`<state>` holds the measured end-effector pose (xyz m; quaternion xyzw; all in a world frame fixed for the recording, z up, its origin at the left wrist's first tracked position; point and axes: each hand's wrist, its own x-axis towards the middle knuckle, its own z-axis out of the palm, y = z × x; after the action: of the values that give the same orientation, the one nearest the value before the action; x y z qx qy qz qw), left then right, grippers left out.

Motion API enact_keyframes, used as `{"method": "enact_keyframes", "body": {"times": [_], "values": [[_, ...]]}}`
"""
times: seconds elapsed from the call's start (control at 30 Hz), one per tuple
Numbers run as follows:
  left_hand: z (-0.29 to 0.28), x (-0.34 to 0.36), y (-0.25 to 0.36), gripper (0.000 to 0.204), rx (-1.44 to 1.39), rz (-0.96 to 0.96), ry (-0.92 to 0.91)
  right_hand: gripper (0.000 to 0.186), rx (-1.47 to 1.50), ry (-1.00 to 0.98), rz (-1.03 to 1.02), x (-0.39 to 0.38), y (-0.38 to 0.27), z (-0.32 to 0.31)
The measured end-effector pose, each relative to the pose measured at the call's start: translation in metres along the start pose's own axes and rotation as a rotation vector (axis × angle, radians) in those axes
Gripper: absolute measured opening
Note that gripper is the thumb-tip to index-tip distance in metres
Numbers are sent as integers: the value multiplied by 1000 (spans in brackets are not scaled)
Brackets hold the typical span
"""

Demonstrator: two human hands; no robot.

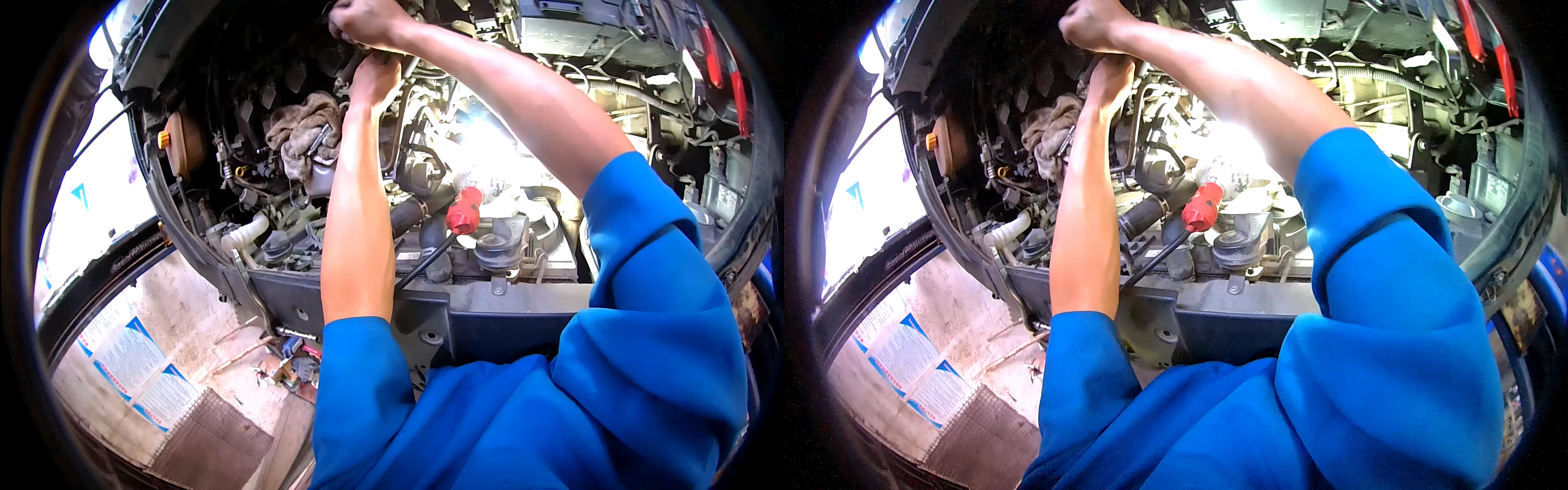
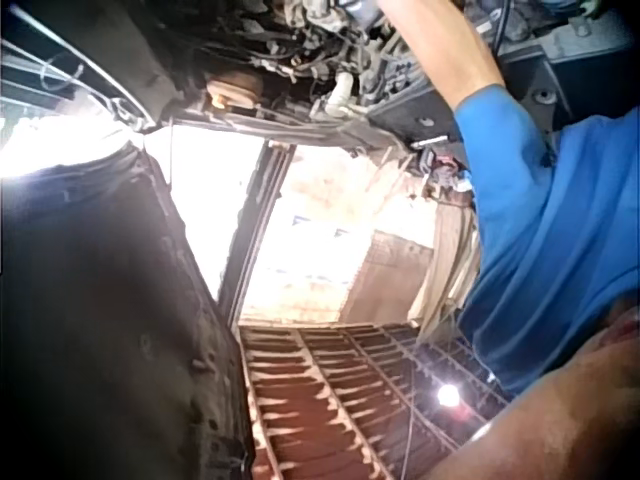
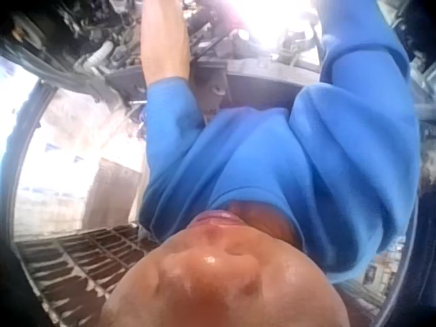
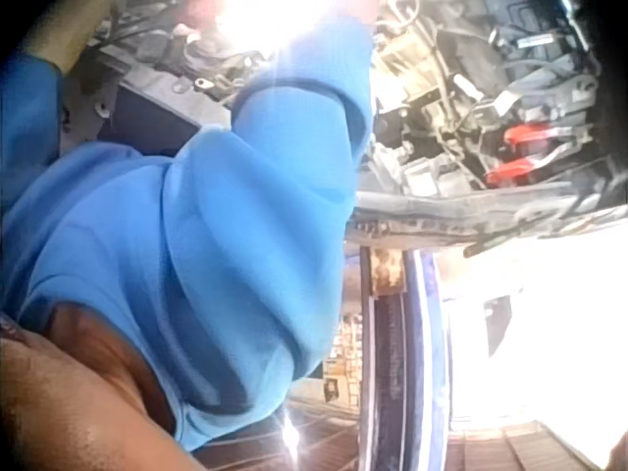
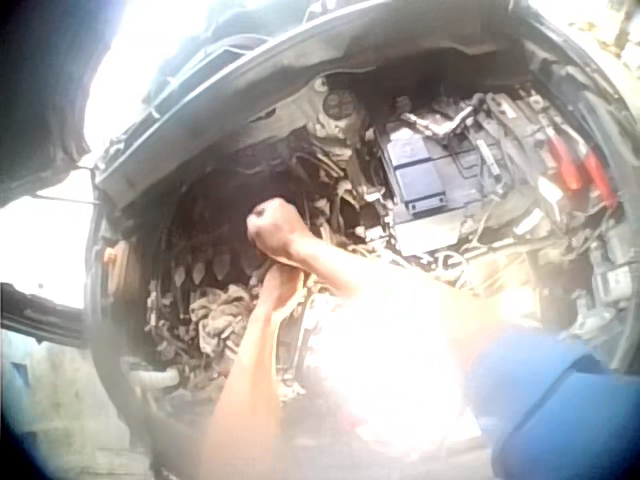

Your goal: The person disconnects a hose, uses a screwdriver to loosen a clamp, and uses pliers on components inside the engine bay while holding a work light.

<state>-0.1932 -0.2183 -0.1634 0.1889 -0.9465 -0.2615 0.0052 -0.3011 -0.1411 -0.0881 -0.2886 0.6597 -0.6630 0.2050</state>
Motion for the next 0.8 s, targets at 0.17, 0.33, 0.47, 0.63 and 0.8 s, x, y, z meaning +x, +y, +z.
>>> {"method": "enact_keyframes", "body": {"times": [0.17,0.33,0.47,0.63,0.8], "values": [[-2,2,41,58,-347,-182,-87,27,497,55,38,-10,-19,-56],[-15,-9,36,83,-346,-223,-227,25,571,116,-66,-43,-72,-87],[-29,-23,56,56,-201,-57,-171,21,606,334,-87,-79,-84,-106],[-36,-63,131,30,508,254,226,22,572,462,-5,-124,-91,-119],[-15,-92,183,29,118,479,237,24,143,193,157,-187,-83,-166]]}}
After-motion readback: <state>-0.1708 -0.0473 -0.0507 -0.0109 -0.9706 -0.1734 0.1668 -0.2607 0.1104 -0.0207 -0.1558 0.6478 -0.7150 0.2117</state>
